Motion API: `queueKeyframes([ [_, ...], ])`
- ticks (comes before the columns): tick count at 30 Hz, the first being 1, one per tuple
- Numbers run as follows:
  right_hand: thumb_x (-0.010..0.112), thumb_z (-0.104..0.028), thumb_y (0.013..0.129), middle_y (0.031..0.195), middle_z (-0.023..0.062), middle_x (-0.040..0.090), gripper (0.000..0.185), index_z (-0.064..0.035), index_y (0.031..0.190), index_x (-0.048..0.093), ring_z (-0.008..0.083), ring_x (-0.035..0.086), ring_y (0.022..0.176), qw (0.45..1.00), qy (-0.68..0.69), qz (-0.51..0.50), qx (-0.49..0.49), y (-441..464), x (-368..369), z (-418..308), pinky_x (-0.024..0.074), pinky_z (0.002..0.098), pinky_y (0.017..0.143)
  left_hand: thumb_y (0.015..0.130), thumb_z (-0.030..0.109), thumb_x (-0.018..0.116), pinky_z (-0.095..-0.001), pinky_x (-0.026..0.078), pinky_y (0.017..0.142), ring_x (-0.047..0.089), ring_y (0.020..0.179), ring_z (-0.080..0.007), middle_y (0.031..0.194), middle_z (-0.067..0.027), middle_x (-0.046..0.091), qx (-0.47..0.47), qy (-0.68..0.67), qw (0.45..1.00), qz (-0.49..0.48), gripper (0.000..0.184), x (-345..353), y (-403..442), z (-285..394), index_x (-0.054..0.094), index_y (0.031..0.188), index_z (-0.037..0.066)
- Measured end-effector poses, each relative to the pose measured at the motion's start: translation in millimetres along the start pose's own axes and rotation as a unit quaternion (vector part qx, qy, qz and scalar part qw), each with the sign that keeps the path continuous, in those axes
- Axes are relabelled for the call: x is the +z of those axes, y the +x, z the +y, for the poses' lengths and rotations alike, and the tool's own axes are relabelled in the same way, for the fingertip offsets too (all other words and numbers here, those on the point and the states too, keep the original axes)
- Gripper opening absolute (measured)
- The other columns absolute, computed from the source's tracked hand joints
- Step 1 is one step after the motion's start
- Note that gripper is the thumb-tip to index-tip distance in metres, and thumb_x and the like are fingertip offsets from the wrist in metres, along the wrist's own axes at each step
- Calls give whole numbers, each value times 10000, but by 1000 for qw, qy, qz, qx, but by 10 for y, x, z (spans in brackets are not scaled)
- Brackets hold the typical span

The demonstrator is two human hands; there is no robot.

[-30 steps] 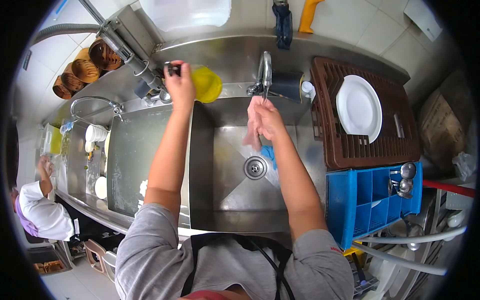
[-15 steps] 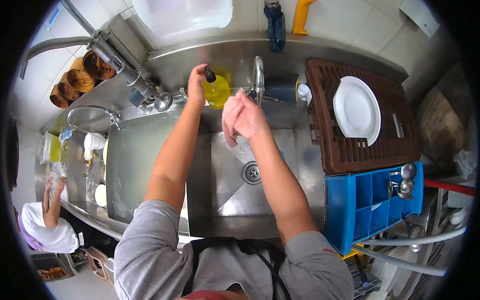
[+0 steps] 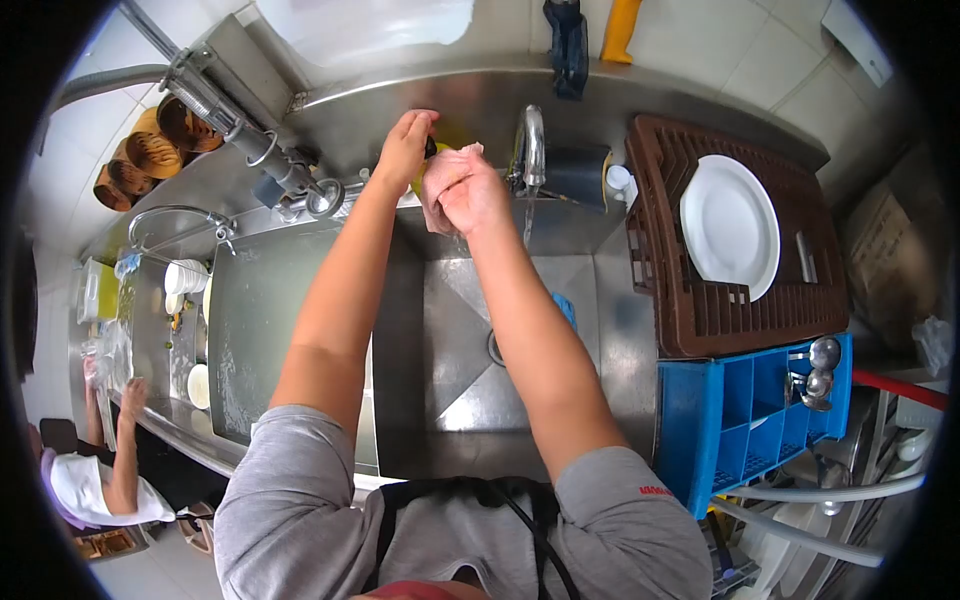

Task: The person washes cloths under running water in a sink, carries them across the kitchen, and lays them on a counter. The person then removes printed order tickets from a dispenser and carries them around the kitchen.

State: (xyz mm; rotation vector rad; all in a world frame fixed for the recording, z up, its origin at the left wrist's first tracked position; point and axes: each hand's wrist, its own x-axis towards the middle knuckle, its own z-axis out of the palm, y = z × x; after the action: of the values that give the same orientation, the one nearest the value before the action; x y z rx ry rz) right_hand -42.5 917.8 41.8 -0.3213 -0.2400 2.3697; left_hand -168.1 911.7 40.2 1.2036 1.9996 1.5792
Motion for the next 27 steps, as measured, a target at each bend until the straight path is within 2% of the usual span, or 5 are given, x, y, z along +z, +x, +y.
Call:
queueKeyframes([
  [4,338,-229,876,867,79,500,195,-70,832,442,197,503,839,973,118,-172,96,77,-302,-44,411,351,796,804,352,318,-377,320,788,530,834,-233,791,-56,587,-31,66,997,3,335,64,-33,-6,562,909,148],
  [7,345,-230,876,797,55,482,185,-70,831,426,173,492,745,999,-34,30,28,-112,-78,-104,426,318,732,808,350,312,-414,294,808,520,876,-257,825,-61,592,-44,96,994,11,331,37,-23,22,558,912,153],
  [19,399,-212,849,651,64,442,188,-88,710,416,202,458,569,997,-78,-15,13,-295,-157,-348,403,307,505,811,225,338,-263,385,668,487,709,-149,748,-61,538,6,60,997,50,295,128,-114,-24,546,863,23],
  [24,386,-270,849,565,76,393,234,-101,689,412,208,413,474,991,-46,124,34,-299,-80,-326,355,324,395,808,274,336,-283,383,711,500,749,-174,791,-66,547,-5,10,1000,27,325,42,-124,41,542,882,34],
  [27,386,-281,847,583,86,426,261,-97,666,421,218,414,461,994,-60,-67,68,-277,-277,-322,355,311,378,819,296,336,-300,379,730,500,752,-199,795,-82,546,8,116,991,64,340,100,-124,94,524,924,34],
])
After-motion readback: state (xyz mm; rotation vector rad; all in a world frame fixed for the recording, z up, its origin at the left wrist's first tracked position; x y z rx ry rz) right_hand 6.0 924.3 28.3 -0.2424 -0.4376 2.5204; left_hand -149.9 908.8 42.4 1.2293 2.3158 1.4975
